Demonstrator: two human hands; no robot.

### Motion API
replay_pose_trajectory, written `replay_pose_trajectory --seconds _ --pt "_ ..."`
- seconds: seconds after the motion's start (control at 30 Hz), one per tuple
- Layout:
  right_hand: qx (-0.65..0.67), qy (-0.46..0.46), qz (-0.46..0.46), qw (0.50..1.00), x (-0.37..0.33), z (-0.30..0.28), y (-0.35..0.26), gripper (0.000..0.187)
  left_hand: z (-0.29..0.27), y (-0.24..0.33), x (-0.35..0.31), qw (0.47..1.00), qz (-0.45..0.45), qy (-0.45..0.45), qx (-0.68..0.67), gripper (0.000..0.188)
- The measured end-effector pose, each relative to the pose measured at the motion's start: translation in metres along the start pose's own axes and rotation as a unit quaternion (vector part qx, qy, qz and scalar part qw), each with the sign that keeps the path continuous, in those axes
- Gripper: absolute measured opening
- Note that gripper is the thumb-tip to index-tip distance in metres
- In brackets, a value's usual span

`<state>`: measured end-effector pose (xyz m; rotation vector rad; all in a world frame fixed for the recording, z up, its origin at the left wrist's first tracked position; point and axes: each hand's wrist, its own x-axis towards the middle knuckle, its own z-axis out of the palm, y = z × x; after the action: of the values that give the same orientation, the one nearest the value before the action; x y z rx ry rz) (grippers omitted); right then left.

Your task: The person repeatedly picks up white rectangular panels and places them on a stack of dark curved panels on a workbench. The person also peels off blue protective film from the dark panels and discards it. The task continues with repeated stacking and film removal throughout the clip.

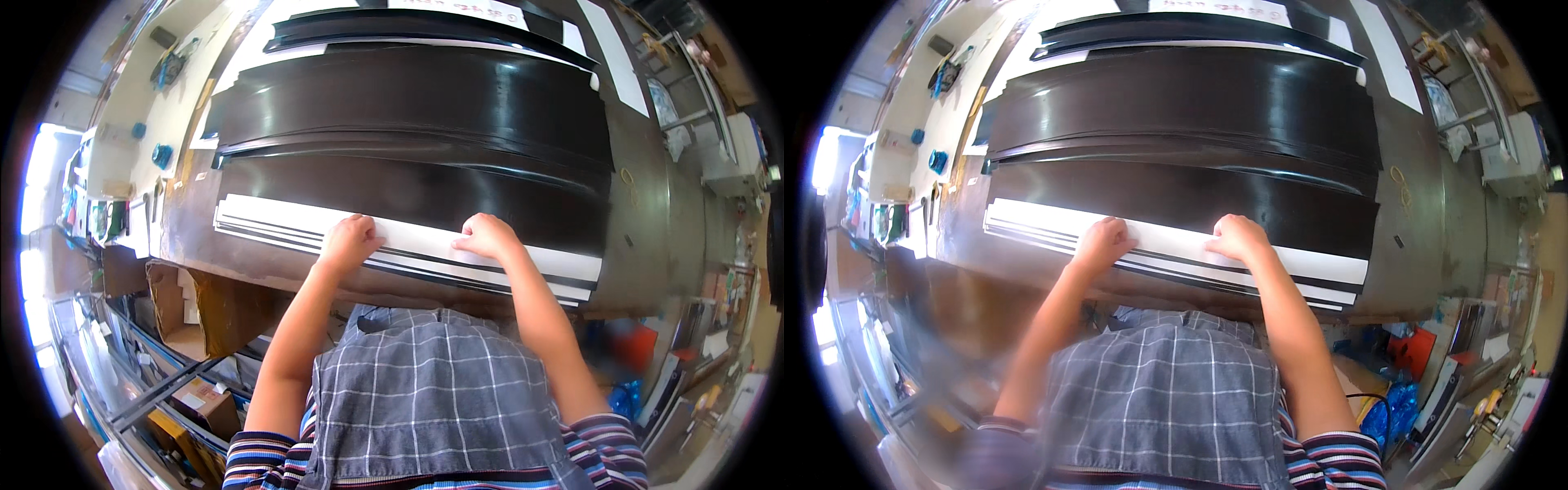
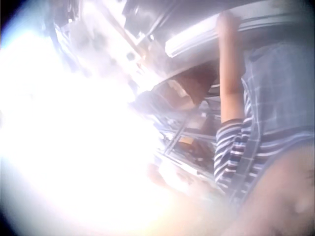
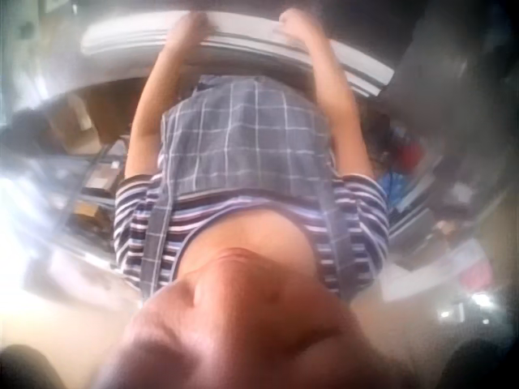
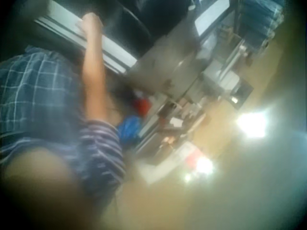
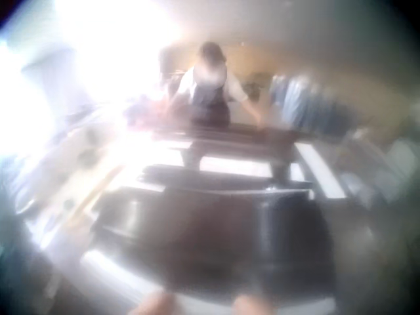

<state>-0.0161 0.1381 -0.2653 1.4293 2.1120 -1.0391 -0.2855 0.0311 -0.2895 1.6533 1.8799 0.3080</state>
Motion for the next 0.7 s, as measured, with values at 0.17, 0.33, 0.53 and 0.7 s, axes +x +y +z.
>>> replay_pose_trajectory --seconds 0.17,0.33,0.53,0.7 --pt "0.023 -0.118 -0.011 0.993 -0.019 -0.021 0.1 0.034 -0.012 -0.013 -0.001 0.999 -0.023 -0.018 0.043 0.035" --pt "0.048 -0.076 0.127 0.988 -0.059 -0.036 0.162 0.033 -0.02 -0.026 0.001 0.997 -0.048 -0.019 0.058 0.04" --pt "0.036 -0.061 0.115 0.991 -0.049 -0.027 0.155 0.034 -0.026 -0.049 0.005 0.993 -0.086 -0.032 0.073 0.039" --pt "0.033 -0.04 0.102 0.993 -0.039 -0.014 0.129 0.033 -0.009 -0.032 0.005 0.991 -0.058 -0.039 0.116 0.005"
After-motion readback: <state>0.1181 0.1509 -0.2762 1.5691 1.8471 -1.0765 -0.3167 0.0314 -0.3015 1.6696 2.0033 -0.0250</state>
